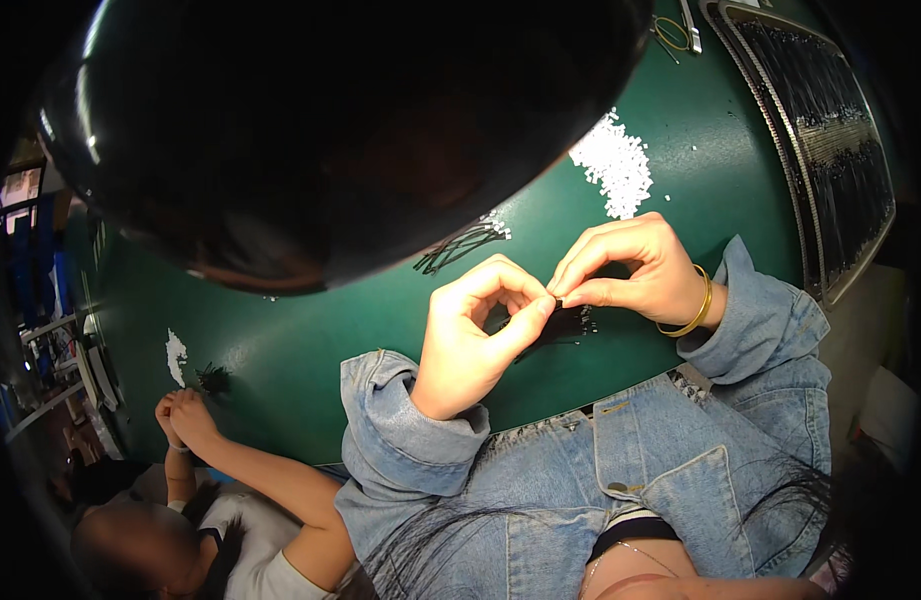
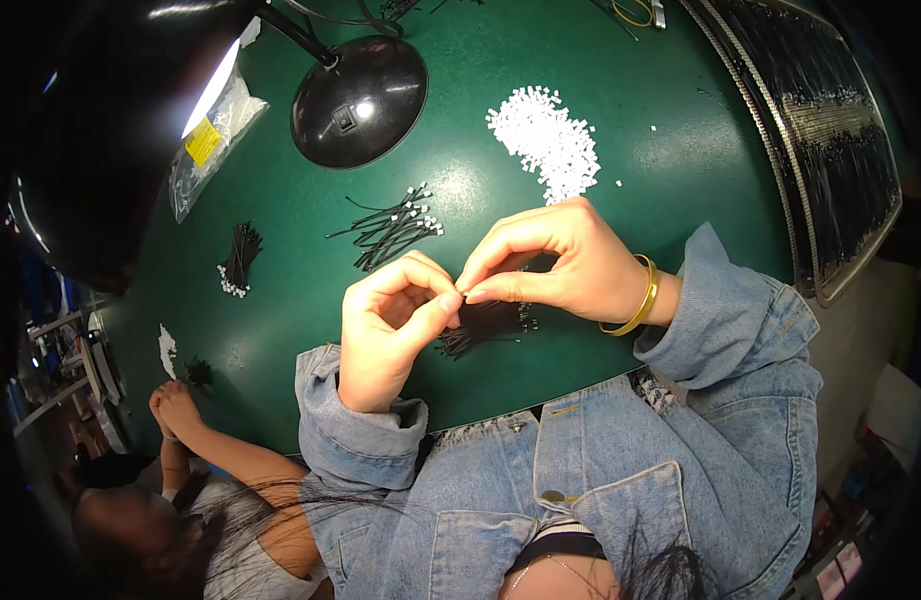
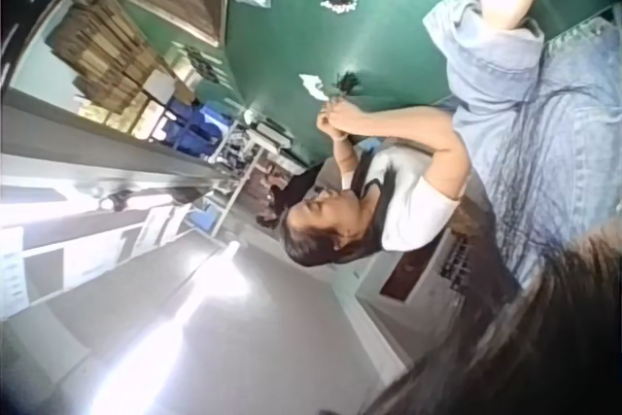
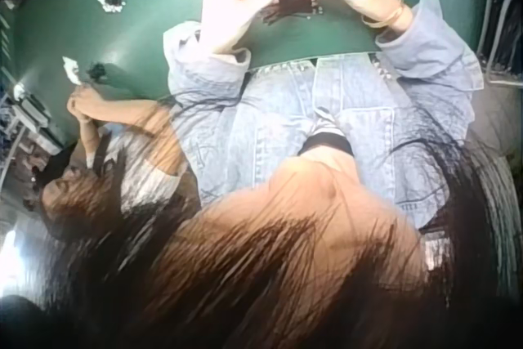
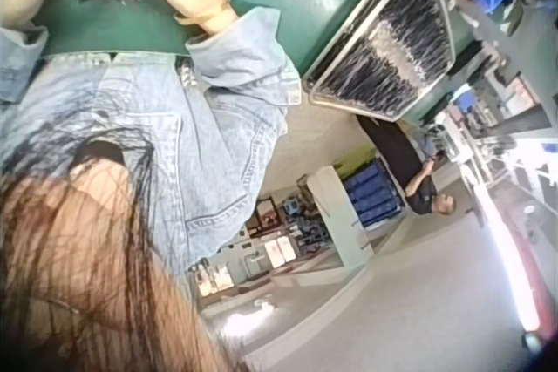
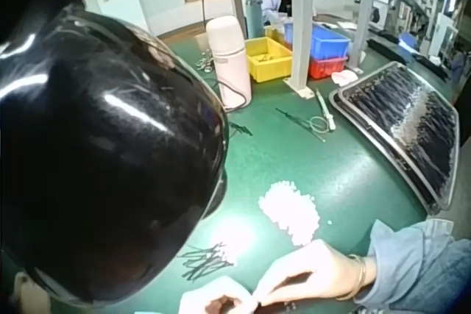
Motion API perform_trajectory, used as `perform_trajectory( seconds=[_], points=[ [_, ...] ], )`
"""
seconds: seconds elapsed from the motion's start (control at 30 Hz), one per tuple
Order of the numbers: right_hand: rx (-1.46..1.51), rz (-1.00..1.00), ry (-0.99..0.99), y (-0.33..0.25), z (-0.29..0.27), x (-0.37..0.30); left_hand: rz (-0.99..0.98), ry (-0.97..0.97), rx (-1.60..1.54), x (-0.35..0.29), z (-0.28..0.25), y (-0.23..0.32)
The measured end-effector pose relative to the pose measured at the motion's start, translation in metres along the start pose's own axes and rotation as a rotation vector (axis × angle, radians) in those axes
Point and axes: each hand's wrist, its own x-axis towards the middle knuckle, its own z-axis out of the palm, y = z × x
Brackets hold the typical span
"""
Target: Assembling small electronic components by manually attaching LEDs to wire leads on a factory workbench.
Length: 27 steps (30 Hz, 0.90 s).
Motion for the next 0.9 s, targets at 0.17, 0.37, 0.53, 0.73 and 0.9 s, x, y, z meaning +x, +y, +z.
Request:
perform_trajectory(
  seconds=[0.17, 0.37, 0.53, 0.73, 0.9],
  points=[
    [-0.264, -0.262, 0.003, 0.004, -0.001, 0.0, 0.015, 0.021, 0.054, -0.001, 0.001, -0.003],
    [-0.336, -0.361, 0.052, 0.007, -0.001, -0.001, -0.008, -0.001, -0.064, -0.001, 0.006, 0.0],
    [-0.312, -0.404, 0.068, 0.009, -0.001, -0.001, 0.044, 0.006, -0.082, -0.001, 0.008, 0.0],
    [-0.476, -0.398, 0.051, 0.007, -0.01, 0.006, 0.007, 0.079, 0.135, 0.002, 0.004, -0.004],
    [-0.911, -0.4, 0.196, 0.01, -0.043, 0.024, 0.211, 0.288, 0.529, 0.01, -0.004, -0.004]
  ],
)
